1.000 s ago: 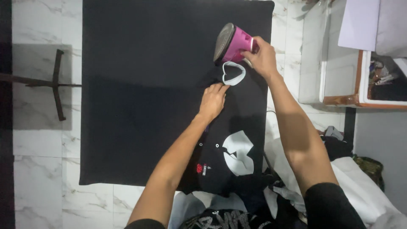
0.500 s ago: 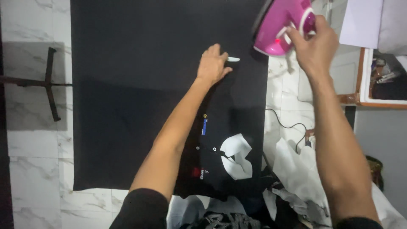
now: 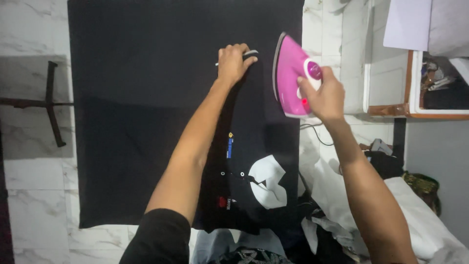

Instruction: Ironing and folding a black polo shirt on a flat surface on the floor.

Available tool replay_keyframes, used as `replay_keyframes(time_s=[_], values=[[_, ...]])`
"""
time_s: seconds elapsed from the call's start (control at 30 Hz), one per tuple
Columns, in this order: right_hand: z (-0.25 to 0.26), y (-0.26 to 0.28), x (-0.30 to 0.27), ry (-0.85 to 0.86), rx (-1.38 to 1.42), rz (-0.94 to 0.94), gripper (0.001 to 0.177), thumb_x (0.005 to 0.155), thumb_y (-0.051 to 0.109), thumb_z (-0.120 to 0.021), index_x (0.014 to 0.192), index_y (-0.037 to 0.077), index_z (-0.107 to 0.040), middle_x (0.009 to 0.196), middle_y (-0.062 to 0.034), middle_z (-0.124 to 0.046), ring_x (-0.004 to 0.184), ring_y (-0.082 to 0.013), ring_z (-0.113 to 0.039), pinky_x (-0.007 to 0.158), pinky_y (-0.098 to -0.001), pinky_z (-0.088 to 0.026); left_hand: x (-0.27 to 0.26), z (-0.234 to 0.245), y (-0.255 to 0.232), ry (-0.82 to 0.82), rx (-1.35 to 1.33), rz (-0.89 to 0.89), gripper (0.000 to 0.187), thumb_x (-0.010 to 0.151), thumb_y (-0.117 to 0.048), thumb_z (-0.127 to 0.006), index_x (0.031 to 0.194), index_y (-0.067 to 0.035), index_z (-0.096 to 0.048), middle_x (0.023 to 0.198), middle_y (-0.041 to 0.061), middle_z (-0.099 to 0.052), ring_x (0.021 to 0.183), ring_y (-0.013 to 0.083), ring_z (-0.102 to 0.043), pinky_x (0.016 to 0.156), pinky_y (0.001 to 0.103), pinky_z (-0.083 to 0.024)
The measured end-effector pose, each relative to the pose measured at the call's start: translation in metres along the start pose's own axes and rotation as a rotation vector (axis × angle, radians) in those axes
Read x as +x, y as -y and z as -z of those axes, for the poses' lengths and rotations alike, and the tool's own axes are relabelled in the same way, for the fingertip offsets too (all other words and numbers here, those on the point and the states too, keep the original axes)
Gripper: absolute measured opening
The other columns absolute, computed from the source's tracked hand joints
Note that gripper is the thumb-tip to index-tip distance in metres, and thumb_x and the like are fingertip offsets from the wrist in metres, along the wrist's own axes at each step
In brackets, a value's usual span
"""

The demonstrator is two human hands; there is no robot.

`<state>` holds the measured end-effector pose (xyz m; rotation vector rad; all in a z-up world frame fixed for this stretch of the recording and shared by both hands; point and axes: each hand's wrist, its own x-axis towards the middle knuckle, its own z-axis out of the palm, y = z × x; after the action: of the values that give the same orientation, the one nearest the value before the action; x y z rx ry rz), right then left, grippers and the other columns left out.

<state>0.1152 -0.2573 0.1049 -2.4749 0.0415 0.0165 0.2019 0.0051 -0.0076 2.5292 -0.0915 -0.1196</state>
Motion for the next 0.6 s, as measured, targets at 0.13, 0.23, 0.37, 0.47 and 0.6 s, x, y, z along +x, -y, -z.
replay_keyframes(time_s=[0.13,0.23,0.37,0.47,0.6], values=[[-0.011,-0.001,-0.008,0.029,0.063,-0.035,0.044,0.095,0.037,-0.077,0.111,-0.001,-0.062,0.082,-0.0186,-0.073,0.078,-0.0293,-0.074,0.074,-0.0422,-0.055,-0.034,0.002,0.006,-0.365,-0.016,-0.133,0.056,0.074,-0.037,-0.082,0.117,-0.004,-0.068,0.114,0.019,-0.07,0.109,0.0372,-0.063,0.095,0.05,-0.043],[-0.008,0.012,-0.014,0.09,0.127,-0.15,0.045,0.095,0.04,-0.071,0.115,0.002,-0.058,0.076,-0.0165,-0.074,0.072,-0.0288,-0.076,0.072,-0.0399,-0.057,-0.071,0.002,0.021,-0.563,-0.057,0.065,0.056,0.092,-0.036,-0.078,0.131,0.0,-0.061,0.13,0.019,-0.064,0.125,0.038,-0.059,0.107,0.047,-0.044],[-0.019,0.015,-0.019,0.151,-0.062,0.03,0.048,0.097,0.043,-0.072,0.116,0.0,-0.059,0.08,-0.0219,-0.071,0.074,-0.0387,-0.073,0.07,-0.0471,-0.055,-0.104,-0.009,0.042,-0.284,-0.187,0.49,0.054,0.089,-0.042,-0.078,0.118,0.001,-0.063,0.112,0.019,-0.068,0.105,0.0359,-0.067,0.093,0.047,-0.051],[-0.03,0.032,-0.023,0.233,-0.135,0.126,0.049,0.096,0.046,-0.07,0.113,0.001,-0.06,0.083,-0.0223,-0.072,0.078,-0.0408,-0.073,0.072,-0.0492,-0.057,-0.096,-0.023,0.068,-0.116,-0.251,0.575,0.046,0.086,-0.042,-0.079,0.104,-0.001,-0.069,0.099,0.017,-0.073,0.095,0.0333,-0.071,0.086,0.045,-0.054],[-0.048,0.06,-0.032,0.379,-0.29,0.095,0.049,0.095,0.049,-0.068,0.114,0.004,-0.059,0.088,-0.0232,-0.073,0.085,-0.0438,-0.072,0.075,-0.0534,-0.056,-0.092,-0.052,0.113,-0.159,-0.479,0.568,0.046,0.078,-0.037,-0.084,0.096,0.001,-0.067,0.084,0.013,-0.072,0.08,0.0248,-0.071,0.075,0.039,-0.057]])
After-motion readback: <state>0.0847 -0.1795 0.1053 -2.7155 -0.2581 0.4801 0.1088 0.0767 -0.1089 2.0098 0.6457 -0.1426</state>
